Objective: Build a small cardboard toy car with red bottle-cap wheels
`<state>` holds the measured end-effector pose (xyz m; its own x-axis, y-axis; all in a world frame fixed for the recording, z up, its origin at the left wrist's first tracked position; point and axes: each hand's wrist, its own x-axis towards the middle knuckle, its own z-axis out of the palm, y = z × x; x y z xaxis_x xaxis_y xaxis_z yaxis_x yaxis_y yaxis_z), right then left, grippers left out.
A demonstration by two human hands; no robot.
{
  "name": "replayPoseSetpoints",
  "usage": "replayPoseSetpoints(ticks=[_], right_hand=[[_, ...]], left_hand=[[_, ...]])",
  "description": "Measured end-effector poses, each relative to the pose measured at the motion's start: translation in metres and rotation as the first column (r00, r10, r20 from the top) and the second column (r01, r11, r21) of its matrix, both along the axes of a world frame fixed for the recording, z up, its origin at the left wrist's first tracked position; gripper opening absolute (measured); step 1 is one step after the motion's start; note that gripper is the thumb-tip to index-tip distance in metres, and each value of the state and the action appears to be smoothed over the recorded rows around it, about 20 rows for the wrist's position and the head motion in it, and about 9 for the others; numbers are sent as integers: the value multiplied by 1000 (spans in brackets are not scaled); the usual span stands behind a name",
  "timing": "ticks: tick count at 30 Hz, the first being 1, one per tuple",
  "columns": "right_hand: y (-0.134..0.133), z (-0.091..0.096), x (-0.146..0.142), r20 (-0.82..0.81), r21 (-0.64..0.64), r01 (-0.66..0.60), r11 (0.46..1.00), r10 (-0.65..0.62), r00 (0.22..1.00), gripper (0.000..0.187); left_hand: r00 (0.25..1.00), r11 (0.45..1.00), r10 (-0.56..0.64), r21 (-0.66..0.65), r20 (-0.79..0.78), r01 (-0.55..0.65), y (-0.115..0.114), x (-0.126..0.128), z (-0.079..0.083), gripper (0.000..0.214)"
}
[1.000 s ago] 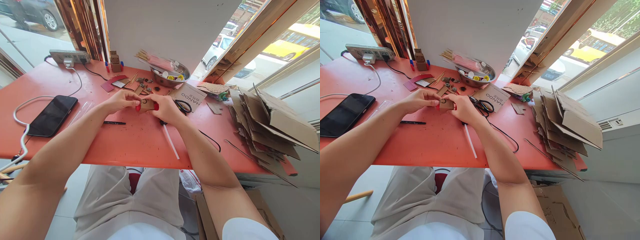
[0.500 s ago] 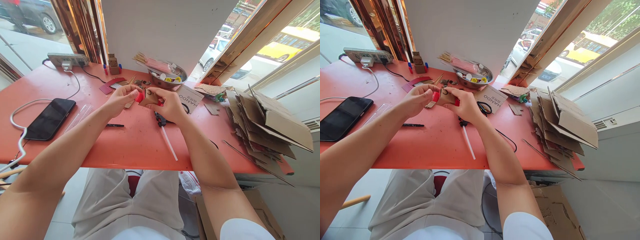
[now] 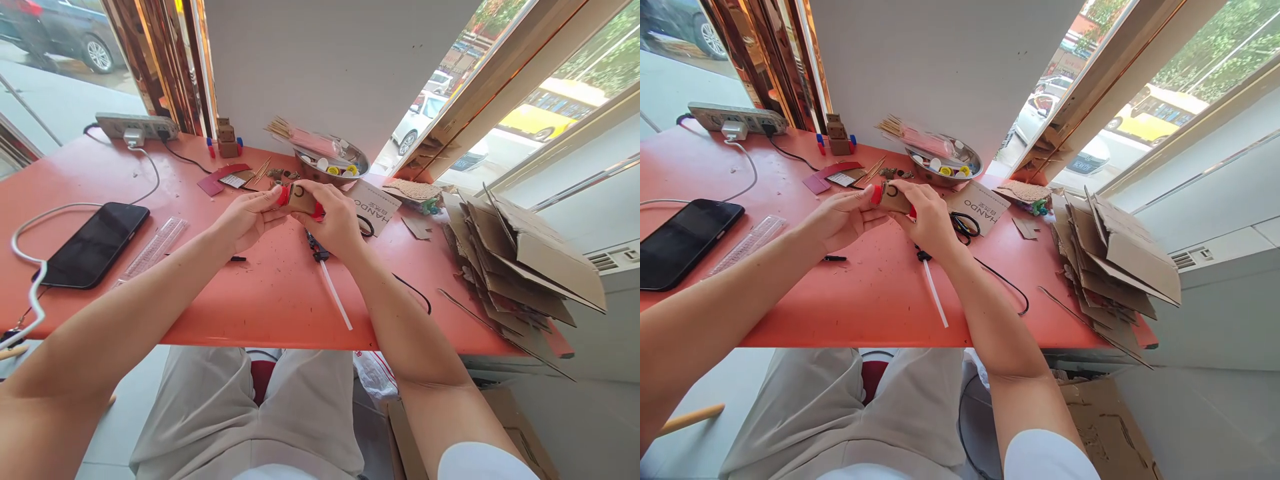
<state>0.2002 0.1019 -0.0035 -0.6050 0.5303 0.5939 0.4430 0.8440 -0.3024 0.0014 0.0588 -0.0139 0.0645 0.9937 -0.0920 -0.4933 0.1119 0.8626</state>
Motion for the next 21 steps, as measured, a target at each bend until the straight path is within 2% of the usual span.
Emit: replayPoseSetpoints(ticks=[6, 11, 21], right_hand=[[3, -9, 0, 38, 18, -32, 999, 31, 999, 46], [2, -6, 1, 56, 14, -25, 1000, 24, 998, 50], [1, -6, 0, 26, -19, -66, 998, 67, 997, 52]], left_hand=[[999, 998, -50, -25, 18, 51, 1, -1, -4, 18], [994, 994, -105, -15, 30, 105, -1, -1, -3, 23], [977, 978, -201, -34, 69, 204, -1, -3, -1, 16]])
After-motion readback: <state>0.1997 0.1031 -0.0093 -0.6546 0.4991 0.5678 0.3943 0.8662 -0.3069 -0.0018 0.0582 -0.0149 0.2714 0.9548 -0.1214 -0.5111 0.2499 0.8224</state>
